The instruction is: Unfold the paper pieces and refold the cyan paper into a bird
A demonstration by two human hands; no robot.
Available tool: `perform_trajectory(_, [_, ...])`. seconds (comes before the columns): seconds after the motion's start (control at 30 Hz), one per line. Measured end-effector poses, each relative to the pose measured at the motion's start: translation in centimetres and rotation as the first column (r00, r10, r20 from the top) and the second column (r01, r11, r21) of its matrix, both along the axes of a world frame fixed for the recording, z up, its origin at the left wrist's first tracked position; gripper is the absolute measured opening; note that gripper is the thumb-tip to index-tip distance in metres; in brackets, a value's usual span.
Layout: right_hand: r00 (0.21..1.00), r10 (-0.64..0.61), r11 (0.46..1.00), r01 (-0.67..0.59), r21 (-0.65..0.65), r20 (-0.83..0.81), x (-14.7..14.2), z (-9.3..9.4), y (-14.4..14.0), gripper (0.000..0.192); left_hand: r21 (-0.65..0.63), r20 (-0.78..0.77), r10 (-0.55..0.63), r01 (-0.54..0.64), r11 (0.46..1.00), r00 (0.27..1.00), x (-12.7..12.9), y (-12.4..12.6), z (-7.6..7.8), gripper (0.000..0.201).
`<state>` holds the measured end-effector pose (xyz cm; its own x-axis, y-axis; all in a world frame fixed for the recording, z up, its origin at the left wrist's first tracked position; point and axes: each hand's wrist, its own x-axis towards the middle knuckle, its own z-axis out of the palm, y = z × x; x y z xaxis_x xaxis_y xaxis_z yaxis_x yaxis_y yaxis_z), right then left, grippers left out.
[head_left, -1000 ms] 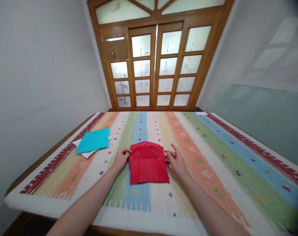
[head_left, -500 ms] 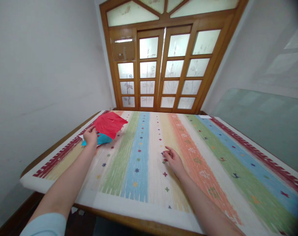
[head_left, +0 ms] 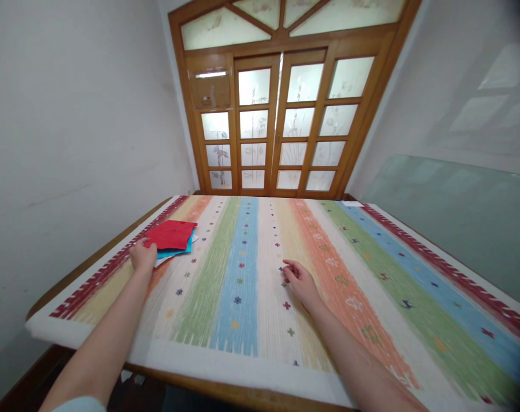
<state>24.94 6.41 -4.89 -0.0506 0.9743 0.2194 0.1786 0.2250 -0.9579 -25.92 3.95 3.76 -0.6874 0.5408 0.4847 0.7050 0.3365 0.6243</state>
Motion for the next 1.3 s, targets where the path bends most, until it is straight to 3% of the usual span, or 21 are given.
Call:
perform_trajectory(0.1, [0.999, -0.018, 1.0, 0.017, 0.005, 0.047, 0.0, 0.1, 0.0, 0.038, -0.022, -0.026, -0.12, 0.119, 0.993, 0.993, 1.1, 0.8, 0.1, 0.033])
perform_trajectory(0.23, [0.995, -0.02, 1.0, 0.019, 0.011, 0.101, -0.1, 0.4, -0.1, 0.031, -0.086, -0.065, -0.381, 0.375, 0.923, 0.922, 5.9, 3.1, -0.5, 0.035])
perform_trajectory(0.37, [0.991, -0.026, 1.0, 0.025, 0.009, 0.128, -0.1, 0.6, -0.3, 0.032, -0.222, -0.047, -0.601, 0.578, 0.785, 0.798, 13.0, 4.4, -3.1, 0.039])
perform_trajectory(0.47, [0.991, -0.031, 1.0, 0.03, 0.006, 0.134, -0.1, 0.7, -0.4, 0.032, -0.324, -0.016, -0.663, 0.623, 0.712, 0.749, 17.3, 4.1, -5.7, 0.048])
perform_trajectory(0.57, [0.99, -0.032, 0.999, 0.031, 0.006, 0.135, -0.1, 0.7, -0.5, 0.032, -0.399, -0.007, -0.69, 0.63, 0.666, 0.724, 19.6, 3.5, -7.5, 0.049])
perform_trajectory(0.77, [0.992, -0.001, 1.0, 0.004, -0.025, 0.129, -0.1, 0.4, -0.4, 0.031, -0.468, -0.005, -0.751, 0.663, 0.585, 0.66, 19.5, 3.0, -7.7, 0.043])
perform_trajectory(0.97, [0.991, 0.041, 0.999, -0.039, -0.022, 0.124, 0.0, 0.8, -0.2, 0.028, -0.487, -0.018, -0.761, 0.659, 0.573, 0.648, 19.3, 2.9, -7.1, 0.045])
perform_trajectory(1.07, [0.99, 0.064, 0.998, -0.062, -0.019, 0.129, 0.1, 0.6, 0.0, 0.027, -0.523, 0.011, -0.771, 0.661, 0.538, 0.637, 19.4, 3.2, -7.2, 0.048])
perform_trajectory(1.3, [0.986, 0.05, 0.999, -0.048, -0.011, 0.159, 0.3, -0.3, 0.3, 0.025, -0.486, 0.001, -0.767, 0.671, 0.56, 0.641, 19.0, 3.4, -8.3, 0.051])
